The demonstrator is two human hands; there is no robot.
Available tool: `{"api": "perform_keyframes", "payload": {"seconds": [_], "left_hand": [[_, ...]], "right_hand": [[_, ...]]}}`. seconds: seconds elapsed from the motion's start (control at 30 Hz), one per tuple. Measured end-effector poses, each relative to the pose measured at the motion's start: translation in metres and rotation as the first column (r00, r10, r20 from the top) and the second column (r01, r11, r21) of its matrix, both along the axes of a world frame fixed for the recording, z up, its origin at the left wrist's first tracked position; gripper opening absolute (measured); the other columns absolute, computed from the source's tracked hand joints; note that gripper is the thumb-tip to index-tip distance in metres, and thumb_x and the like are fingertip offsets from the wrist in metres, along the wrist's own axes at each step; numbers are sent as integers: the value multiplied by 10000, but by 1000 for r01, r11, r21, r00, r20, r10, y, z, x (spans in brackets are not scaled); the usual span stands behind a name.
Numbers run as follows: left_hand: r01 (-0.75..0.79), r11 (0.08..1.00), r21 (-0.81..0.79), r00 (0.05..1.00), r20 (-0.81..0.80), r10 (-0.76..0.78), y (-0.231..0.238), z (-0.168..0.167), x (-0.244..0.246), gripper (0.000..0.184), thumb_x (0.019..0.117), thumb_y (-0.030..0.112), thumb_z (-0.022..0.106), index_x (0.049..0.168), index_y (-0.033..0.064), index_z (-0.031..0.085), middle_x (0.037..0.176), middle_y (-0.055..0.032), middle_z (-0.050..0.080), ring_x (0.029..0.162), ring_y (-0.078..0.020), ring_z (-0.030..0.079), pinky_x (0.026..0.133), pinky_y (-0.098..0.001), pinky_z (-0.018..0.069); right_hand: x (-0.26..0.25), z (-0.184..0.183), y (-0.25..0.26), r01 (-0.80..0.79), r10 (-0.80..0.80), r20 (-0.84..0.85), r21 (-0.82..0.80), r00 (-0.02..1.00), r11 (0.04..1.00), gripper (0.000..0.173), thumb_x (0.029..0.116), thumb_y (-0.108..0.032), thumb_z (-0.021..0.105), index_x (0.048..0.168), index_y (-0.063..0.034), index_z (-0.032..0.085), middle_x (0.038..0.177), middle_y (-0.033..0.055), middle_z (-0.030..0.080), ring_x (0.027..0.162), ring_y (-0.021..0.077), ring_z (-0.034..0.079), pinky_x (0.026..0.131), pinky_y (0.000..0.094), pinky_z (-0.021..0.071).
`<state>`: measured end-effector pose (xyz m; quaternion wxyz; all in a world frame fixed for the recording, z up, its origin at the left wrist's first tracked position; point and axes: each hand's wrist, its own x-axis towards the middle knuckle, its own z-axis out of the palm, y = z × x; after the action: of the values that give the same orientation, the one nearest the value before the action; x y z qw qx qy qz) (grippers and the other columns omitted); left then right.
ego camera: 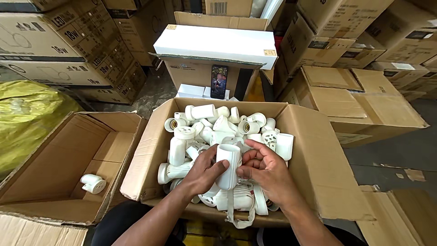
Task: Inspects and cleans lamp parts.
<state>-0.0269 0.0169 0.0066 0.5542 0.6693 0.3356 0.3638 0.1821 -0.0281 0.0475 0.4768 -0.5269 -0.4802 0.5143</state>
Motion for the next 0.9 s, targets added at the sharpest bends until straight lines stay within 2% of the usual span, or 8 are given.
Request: {"api": "perform_keyframes", "payload": {"seconds": [0.07, 0.13, 0.27, 0.33, 0.43, 0.53, 0.77, 0.9], "left_hand": [[-9, 999, -38, 1000, -21, 8, -3, 3, 1, 767, 874, 718, 613, 1200, 24, 628, 1010, -9, 724, 918, -75, 702, 827, -301, 606], [-28, 997, -72, 998, -58, 24, -5, 6, 2, 766, 817, 744, 657, 1155, 56, 657, 959, 26, 732, 880, -46, 704, 811, -284, 607], [2, 998, -58, 997, -73, -6, -5, 8, 0, 737, 859, 743, 605, 1127, 59, 666, 952, 31, 725, 884, -29, 694, 828, -274, 597], [16, 999, -31, 999, -51, -18, -6, 7, 0, 705, 894, 712, 587, 1120, 49, 666, 956, 23, 724, 895, -33, 693, 841, -278, 594], [2, 1000, 0, 997, -73, -2, -7, 8, 0, 676, 908, 690, 590, 1122, 53, 666, 958, 22, 726, 894, -33, 695, 839, -282, 597], [-4, 1000, 29, 993, -121, 7, -7, 9, 1, 665, 899, 691, 605, 1120, 67, 670, 949, 27, 727, 890, -28, 694, 837, -285, 596], [-1, 999, 47, 989, -150, 8, -9, 7, 5, 686, 886, 717, 601, 1123, 78, 674, 946, 27, 728, 882, -37, 697, 825, -313, 601], [0, 998, 56, 981, -195, 11, -9, 7, 5, 678, 888, 722, 590, 1124, 92, 675, 950, 30, 725, 893, -38, 692, 832, -335, 596]], "right_hand": [[1, -1, -1, -78, 78, -10, -18, 997, 997, 750, 763, -107, 871, 1434, -9, 550, 1130, 104, 683, 753, 196, 704, 668, 320, 644], [-2, -4, -4, -165, 165, -50, -5, 985, 986, 705, 820, -114, 836, 1449, -8, 536, 1273, 108, 658, 797, 175, 716, 715, 313, 644], [-7, -9, -9, -203, 209, -67, 88, 976, 975, 670, 899, -160, 776, 1488, -5, 495, 1405, 103, 588, 803, 119, 683, 712, 270, 614], [-13, -11, -13, -172, 186, -88, 141, 979, 975, 634, 929, -124, 731, 1494, 15, 480, 1410, 120, 585, 844, 124, 683, 742, 269, 610], [-22, -14, -18, -102, 120, -79, 209, 990, 973, 571, 973, -110, 674, 1480, 60, 474, 1399, 151, 599, 968, 143, 699, 841, 276, 609], [-27, -18, -21, -11, 26, -49, 285, 998, 958, 506, 991, -147, 664, 1422, 82, 533, 1357, 165, 637, 1075, 158, 697, 916, 277, 599], [-29, -20, -19, 99, -81, -68, 319, 994, 943, 364, 999, -61, 604, 1330, 91, 614, 1242, 149, 701, 989, 138, 716, 863, 254, 605], [-32, -19, -18, 152, -133, -82, 314, 988, 937, 320, 1001, -85, 613, 1267, 87, 656, 1125, 116, 737, 887, 107, 716, 796, 233, 610]]}}
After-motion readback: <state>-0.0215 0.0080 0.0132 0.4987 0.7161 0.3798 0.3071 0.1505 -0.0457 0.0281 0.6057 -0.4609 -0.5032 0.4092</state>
